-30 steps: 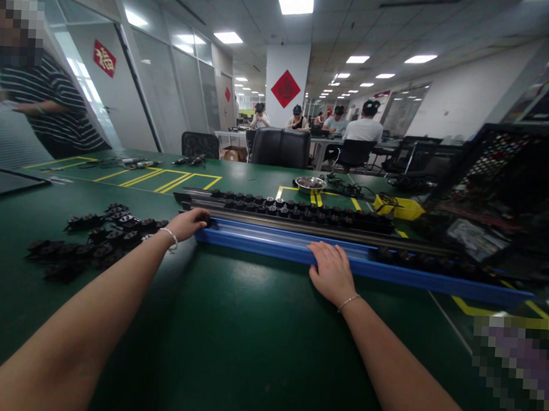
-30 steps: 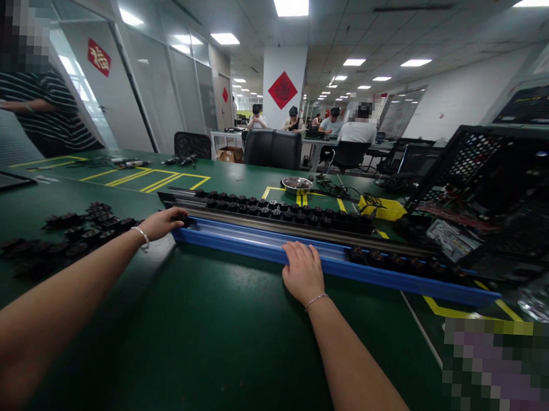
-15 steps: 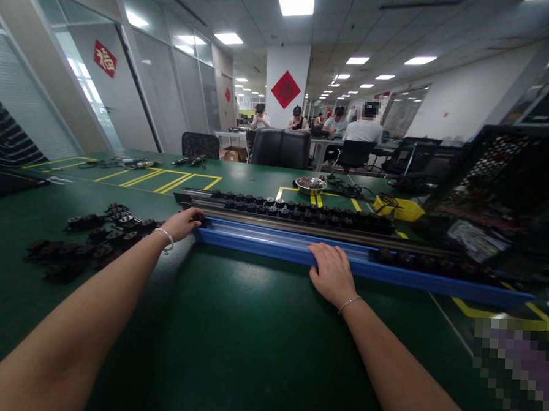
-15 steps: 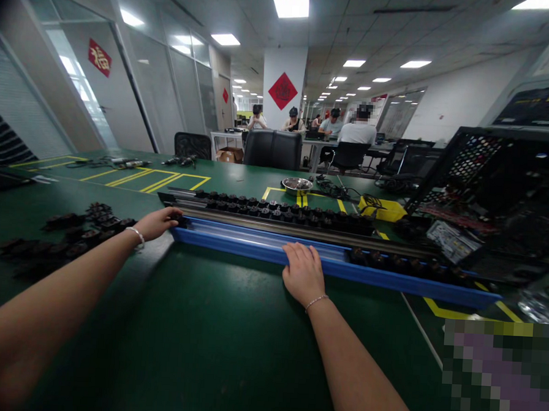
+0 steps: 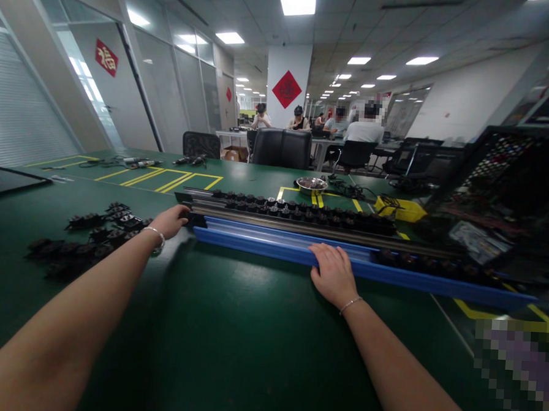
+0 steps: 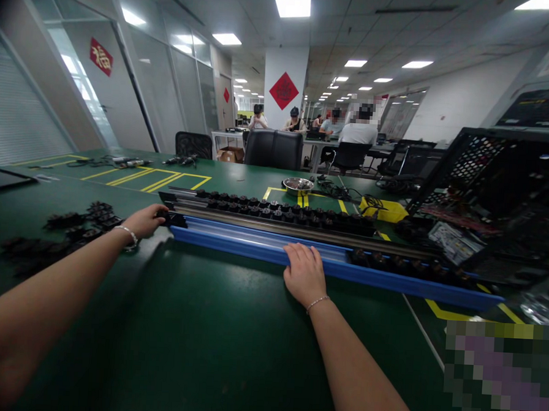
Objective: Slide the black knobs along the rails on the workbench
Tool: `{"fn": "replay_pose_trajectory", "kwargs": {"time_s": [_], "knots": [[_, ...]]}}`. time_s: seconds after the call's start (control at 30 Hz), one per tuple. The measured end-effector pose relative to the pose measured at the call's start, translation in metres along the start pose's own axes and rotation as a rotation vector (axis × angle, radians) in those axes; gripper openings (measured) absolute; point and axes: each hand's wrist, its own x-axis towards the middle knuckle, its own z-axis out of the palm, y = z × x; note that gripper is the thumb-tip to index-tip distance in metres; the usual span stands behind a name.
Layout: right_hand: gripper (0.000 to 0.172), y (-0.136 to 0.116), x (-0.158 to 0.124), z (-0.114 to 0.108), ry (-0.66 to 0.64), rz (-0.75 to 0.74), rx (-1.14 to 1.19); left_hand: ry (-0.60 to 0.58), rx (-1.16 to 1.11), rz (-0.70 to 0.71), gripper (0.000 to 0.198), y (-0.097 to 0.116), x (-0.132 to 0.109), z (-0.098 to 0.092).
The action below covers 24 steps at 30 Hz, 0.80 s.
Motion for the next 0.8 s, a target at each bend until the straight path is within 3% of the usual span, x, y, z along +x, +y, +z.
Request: {"fn": "replay_pose_trajectory", "kwargs": {"time_s": [0.1, 0.43, 0.8], "knots": [[0.042, 0.0, 0.0, -0.001, -0.003, 0.002, 0.001, -0.042, 0.108, -0.105, 0.035, -0.004, -0.007, -0.009], [0.041, 0.0, 0.0, 0.001, 0.022, -0.02, -0.019, -0.043, 0.209, -0.242, 0.039, -0.04, -0.031, -0.038], [0.041, 0.0, 0.0, 0.001, 0.021, -0.019, -0.024, 0.003, 0.292, -0.419, 0.037, -0.073, -0.029, -0.033]]}}
